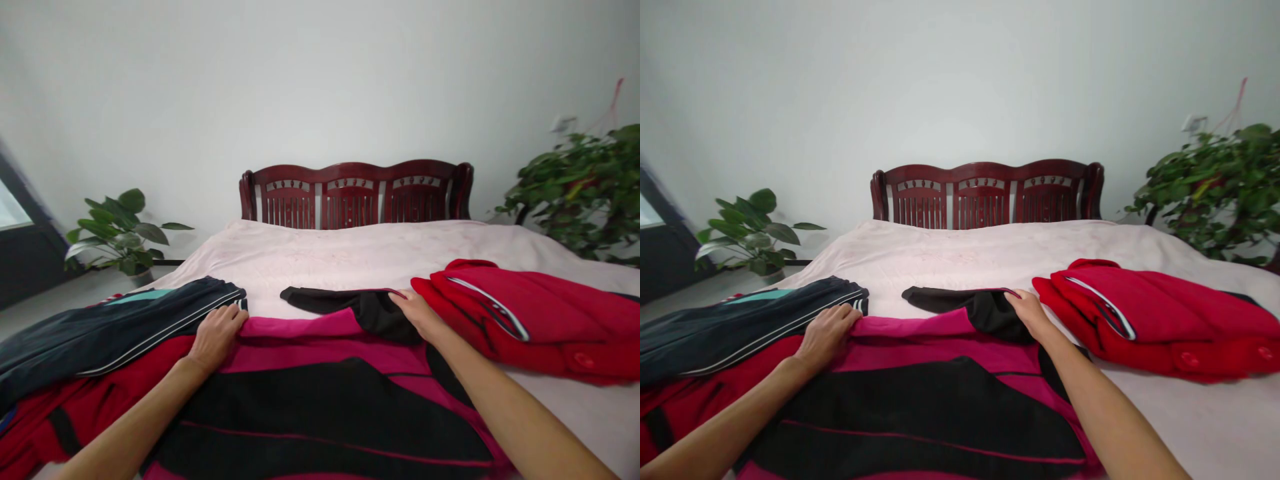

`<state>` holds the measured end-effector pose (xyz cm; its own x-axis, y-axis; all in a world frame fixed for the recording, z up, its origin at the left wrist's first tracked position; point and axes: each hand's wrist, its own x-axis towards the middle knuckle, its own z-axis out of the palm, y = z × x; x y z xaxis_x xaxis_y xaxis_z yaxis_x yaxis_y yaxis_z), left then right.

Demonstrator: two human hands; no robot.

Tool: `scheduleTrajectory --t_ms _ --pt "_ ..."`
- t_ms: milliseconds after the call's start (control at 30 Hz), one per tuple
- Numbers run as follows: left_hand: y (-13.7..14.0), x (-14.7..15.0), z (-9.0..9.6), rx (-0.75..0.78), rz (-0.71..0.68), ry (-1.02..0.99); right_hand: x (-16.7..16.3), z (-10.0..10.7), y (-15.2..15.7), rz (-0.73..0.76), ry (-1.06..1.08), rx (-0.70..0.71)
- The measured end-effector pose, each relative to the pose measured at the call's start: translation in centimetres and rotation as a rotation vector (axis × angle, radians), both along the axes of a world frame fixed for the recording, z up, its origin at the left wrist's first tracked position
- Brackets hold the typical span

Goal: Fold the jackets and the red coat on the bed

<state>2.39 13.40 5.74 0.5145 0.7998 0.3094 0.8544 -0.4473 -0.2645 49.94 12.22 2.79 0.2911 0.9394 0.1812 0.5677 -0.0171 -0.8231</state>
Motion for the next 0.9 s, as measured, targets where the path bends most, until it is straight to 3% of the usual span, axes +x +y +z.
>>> scheduleTrajectory --t_ms 67,133,233,367,433,500,567,633,733,800,900 --pt "0.2 0.1 -0.8 -0.038 -0.011 0.031 0.7 -0.4 -0.1 0.006 -0.088 -0.112" --pt "0.2 0.1 -1.3 -0.172 -0.032 0.053 1.1 -0.9 -0.2 0.009 -0.193 -0.226" --pt "0.1 -0.4 -0.7 -0.313 -0.031 0.058 0.9 -1.2 -0.2 -0.013 -0.28 -0.261" --pt "0.0 -1.6 0.9 -0.221 -0.025 0.02 0.1 -0.1 -0.6 -0.087 -0.503 -0.324" --pt "-0.2 -2.1 1.0 -0.162 -0.029 0.009 -0.3 0.6 -1.1 -0.116 -0.652 -0.408" --pt "-0.5 -2.5 0.7 -0.207 -0.062 0.017 -0.9 1.2 -1.8 -0.135 -0.746 -0.454" --pt "-0.9 -2.9 0.4 -0.292 -0.098 -0.005 -1.9 1.8 -2.6 -0.149 -0.838 -0.339" --pt "-1.1 -3.4 0.6 -0.354 -0.109 -0.064 -3.6 2.4 -3.4 -0.071 -0.919 -0.067" --pt "-1.0 -4.2 1.2 -0.415 -0.093 -0.142 -7.0 3.2 -4.4 0.308 -0.916 0.294" --pt "-0.9 -4.7 1.4 -0.381 -0.07 -0.146 -9.2 3.4 -4.9 0.537 -0.899 0.363" --pt "-0.9 -5.5 1.0 -0.275 -0.04 -0.07 -10.9 2.9 -5.4 0.692 -0.926 0.248"
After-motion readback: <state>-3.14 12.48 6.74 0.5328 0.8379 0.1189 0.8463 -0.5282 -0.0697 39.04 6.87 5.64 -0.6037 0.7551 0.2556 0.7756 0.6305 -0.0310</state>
